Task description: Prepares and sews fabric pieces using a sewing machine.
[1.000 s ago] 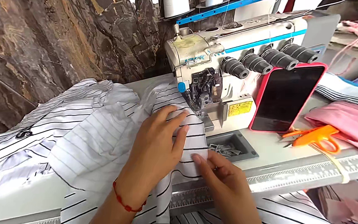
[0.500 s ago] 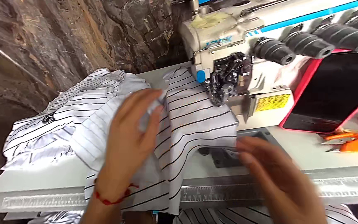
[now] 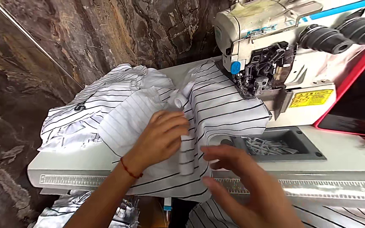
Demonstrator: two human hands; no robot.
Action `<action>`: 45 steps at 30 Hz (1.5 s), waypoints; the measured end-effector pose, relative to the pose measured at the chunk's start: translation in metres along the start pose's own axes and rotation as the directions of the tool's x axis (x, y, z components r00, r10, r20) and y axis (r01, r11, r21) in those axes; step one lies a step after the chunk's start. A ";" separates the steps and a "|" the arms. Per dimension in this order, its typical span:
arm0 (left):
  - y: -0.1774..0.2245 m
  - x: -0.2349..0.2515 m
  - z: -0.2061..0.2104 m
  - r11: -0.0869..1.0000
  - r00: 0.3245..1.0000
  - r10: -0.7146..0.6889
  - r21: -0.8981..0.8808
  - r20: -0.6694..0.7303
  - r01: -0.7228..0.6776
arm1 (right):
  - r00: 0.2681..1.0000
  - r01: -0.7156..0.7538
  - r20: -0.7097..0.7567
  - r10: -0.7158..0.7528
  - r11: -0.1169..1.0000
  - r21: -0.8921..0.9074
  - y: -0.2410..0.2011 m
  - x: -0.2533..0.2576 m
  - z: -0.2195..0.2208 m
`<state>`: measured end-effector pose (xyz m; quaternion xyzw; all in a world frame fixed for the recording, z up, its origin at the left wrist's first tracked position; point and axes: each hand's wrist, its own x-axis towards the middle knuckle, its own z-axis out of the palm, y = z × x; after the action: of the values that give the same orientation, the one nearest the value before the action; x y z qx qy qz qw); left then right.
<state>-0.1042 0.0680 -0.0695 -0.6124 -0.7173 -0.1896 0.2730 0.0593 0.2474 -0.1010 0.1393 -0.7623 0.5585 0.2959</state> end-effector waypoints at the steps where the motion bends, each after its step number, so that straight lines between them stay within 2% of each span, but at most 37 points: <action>1: 0.000 0.011 -0.007 0.993 1.000 -0.011 -0.119 -0.019 0.008 | 1.000 -0.022 0.008 0.022 0.999 -0.037 0.005 0.003 0.006; 4: 0.008 0.055 -0.035 0.958 0.999 0.033 -0.286 0.025 -0.024 | 0.996 -0.074 -0.062 0.072 0.997 -0.038 0.008 0.012 0.018; 8: 0.008 0.114 -0.058 0.929 0.982 0.099 -0.370 0.158 -0.034 | 0.966 -0.100 -0.216 0.142 0.976 0.193 -0.006 0.026 0.010; 10: 0.006 0.135 -0.061 0.914 0.985 0.096 -0.405 0.147 -0.029 | 0.961 -0.060 -0.239 0.138 0.951 0.304 -0.016 0.028 -0.006; 12: 0.004 0.147 -0.052 0.899 0.991 0.069 -0.437 0.114 -0.012 | 0.954 -0.050 -0.266 0.138 0.949 0.313 -0.020 0.024 -0.021; 15: 0.006 0.144 -0.027 0.931 0.982 -0.024 -0.355 0.188 0.091 | 0.933 -0.069 -0.325 0.155 0.963 0.261 -0.004 0.015 -0.037; 17: 0.004 0.139 -0.014 0.911 0.968 -0.102 -0.369 0.229 0.183 | 0.926 -0.094 -0.338 0.169 0.969 0.228 0.003 0.008 -0.046; 19: 0.006 0.142 -0.010 0.885 0.971 -0.137 -0.417 0.194 0.208 | 0.920 -0.111 -0.348 0.179 0.972 0.208 0.006 0.004 -0.050; 21: 0.010 0.150 -0.009 0.884 0.982 -0.124 -0.433 0.146 0.176 | 0.914 -0.100 -0.371 0.165 0.977 0.188 0.010 0.005 -0.054; 22: 0.010 0.153 -0.007 0.893 0.985 -0.106 -0.424 0.135 0.155 | 0.906 -0.081 -0.402 0.136 0.985 0.151 0.014 0.006 -0.056; 24: 0.008 0.154 0.000 0.910 0.987 -0.098 -0.390 0.131 0.142 | 0.876 -0.062 -0.481 0.038 0.998 -0.034 0.030 0.007 -0.061; 26: 0.008 0.150 0.008 0.922 0.989 -0.121 -0.359 0.090 0.146 | 0.866 -0.101 -0.499 -0.020 0.972 -0.214 0.046 0.008 -0.067; 27: 0.011 0.148 0.012 0.933 0.990 -0.132 -0.329 0.056 0.143 | 0.874 -0.118 -0.485 -0.008 0.966 -0.230 0.050 0.009 -0.070; 34: 0.027 0.134 0.027 0.948 0.971 -0.238 -0.225 -0.026 0.226 | 0.900 -0.076 -0.434 0.048 0.996 -0.048 0.049 0.004 -0.074; 38: 0.029 0.126 0.033 0.922 0.950 -0.311 -0.231 0.034 0.311 | 0.915 -0.070 -0.388 0.106 0.992 0.106 0.043 -0.003 -0.072; 42: 0.027 0.124 0.032 0.941 0.957 -0.279 -0.175 0.075 0.288 | 0.927 -0.106 -0.329 0.179 0.968 0.228 0.037 -0.012 -0.071; 45: 0.026 0.125 0.030 0.970 0.969 -0.228 -0.070 0.090 0.235 | 0.914 -0.136 -0.331 0.234 0.946 0.293 0.031 -0.016 -0.070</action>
<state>-0.0960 0.1876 -0.0168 -0.5422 -0.7862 -0.2236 0.1948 0.0756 0.3212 -0.1206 -0.0011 -0.6234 0.6968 0.3549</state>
